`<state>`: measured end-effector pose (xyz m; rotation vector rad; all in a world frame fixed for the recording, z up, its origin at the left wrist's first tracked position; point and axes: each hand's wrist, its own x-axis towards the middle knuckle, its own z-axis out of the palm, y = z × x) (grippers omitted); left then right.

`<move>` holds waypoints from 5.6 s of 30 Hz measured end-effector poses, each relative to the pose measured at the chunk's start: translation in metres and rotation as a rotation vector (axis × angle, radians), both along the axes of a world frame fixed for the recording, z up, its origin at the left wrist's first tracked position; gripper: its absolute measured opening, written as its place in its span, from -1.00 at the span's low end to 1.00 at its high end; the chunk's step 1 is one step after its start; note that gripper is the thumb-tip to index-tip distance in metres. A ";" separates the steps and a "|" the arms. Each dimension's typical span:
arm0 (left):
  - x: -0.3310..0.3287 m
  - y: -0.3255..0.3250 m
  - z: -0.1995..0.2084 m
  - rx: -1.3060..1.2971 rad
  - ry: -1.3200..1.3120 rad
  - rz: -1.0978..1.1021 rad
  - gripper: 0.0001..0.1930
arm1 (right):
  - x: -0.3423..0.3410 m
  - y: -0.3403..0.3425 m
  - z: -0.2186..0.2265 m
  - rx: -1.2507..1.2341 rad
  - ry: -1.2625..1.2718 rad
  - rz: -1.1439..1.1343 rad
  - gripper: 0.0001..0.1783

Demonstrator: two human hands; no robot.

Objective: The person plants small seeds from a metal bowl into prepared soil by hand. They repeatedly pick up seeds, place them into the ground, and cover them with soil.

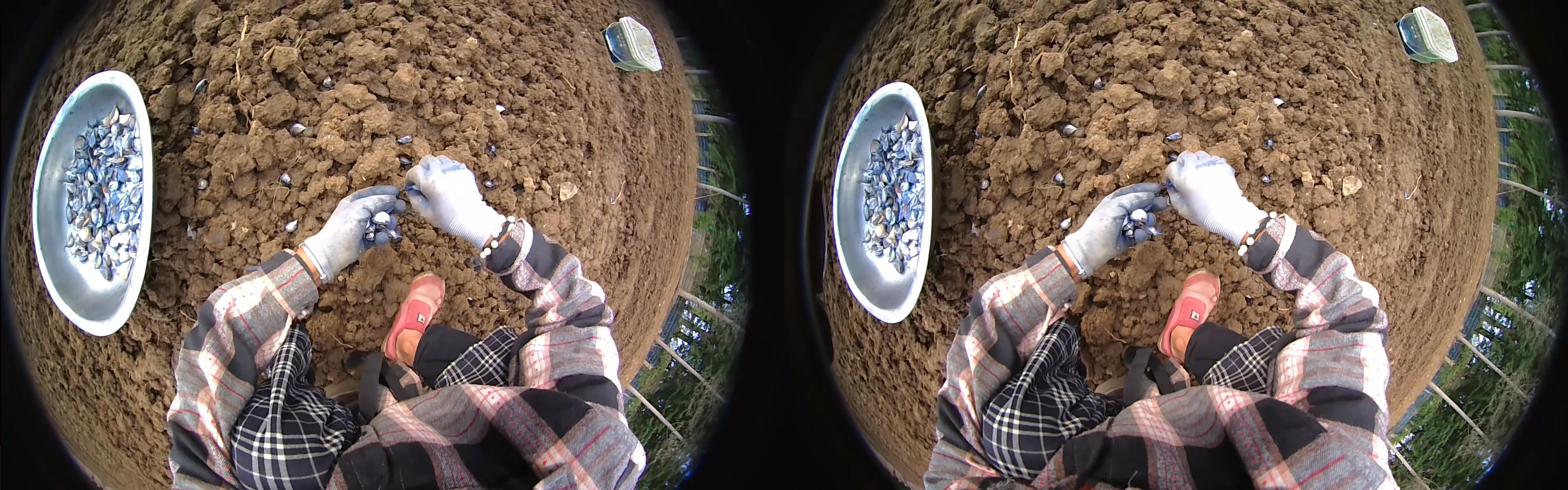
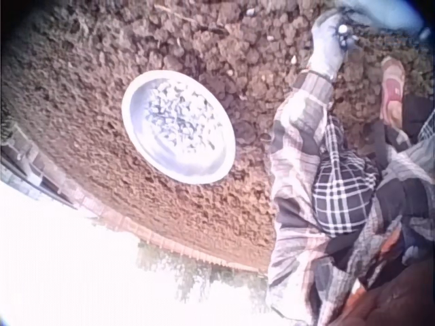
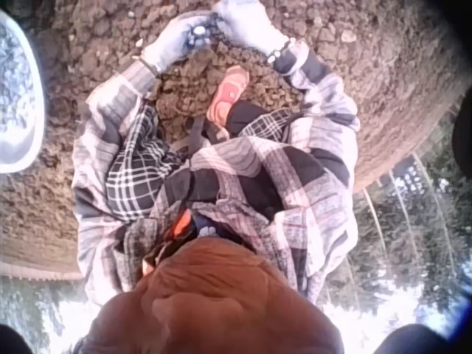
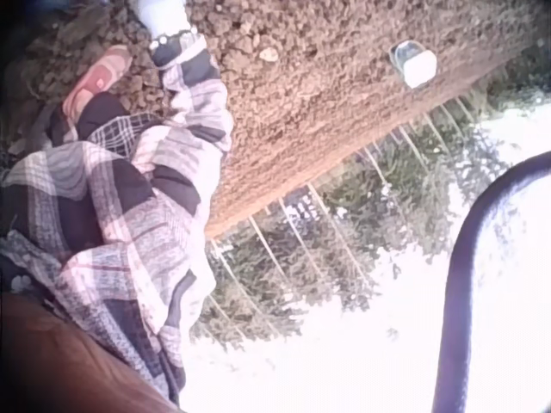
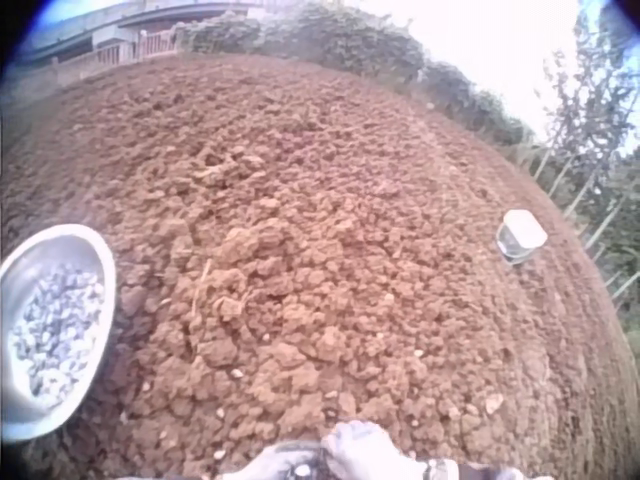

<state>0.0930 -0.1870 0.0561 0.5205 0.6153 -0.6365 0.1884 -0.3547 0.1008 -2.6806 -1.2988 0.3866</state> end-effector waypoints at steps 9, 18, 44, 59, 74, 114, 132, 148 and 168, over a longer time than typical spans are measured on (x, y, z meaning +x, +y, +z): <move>0.005 0.023 -0.019 -0.587 0.008 0.316 -0.64 | 0.102 -0.001 -0.092 -0.129 0.026 -0.328 -0.85; 0.011 0.033 -0.020 -0.653 -0.076 0.481 -0.67 | 0.096 0.000 -0.075 -0.244 -0.108 -0.132 -0.80; 0.060 0.026 -0.025 -0.664 -0.097 0.572 -0.76 | 0.128 -0.009 -0.049 0.266 -0.027 -0.447 -0.77; 0.044 0.041 -0.023 -0.741 -0.156 0.496 -0.58 | 0.177 0.025 -0.088 -0.179 -0.170 -0.292 -0.60; 0.034 0.026 -0.012 -0.740 -0.154 0.311 -0.59 | 0.022 0.054 0.005 0.227 -0.015 0.058 -0.52; 0.063 0.066 -0.021 -0.485 -0.036 0.376 -0.58 | 0.271 0.029 -0.103 -0.204 -0.146 -0.303 -0.73; 0.070 0.059 -0.010 -0.576 -0.217 0.329 -0.54 | 0.197 0.026 -0.062 0.199 -0.306 -0.445 -0.67; 0.035 0.094 -0.034 -0.566 -0.208 0.418 -0.56 | 0.136 0.123 -0.033 0.159 -0.183 -0.022 -0.78; 0.045 0.125 -0.021 -0.588 -0.232 0.542 -0.40 | 0.166 0.181 -0.045 -0.088 -0.096 -0.133 -0.59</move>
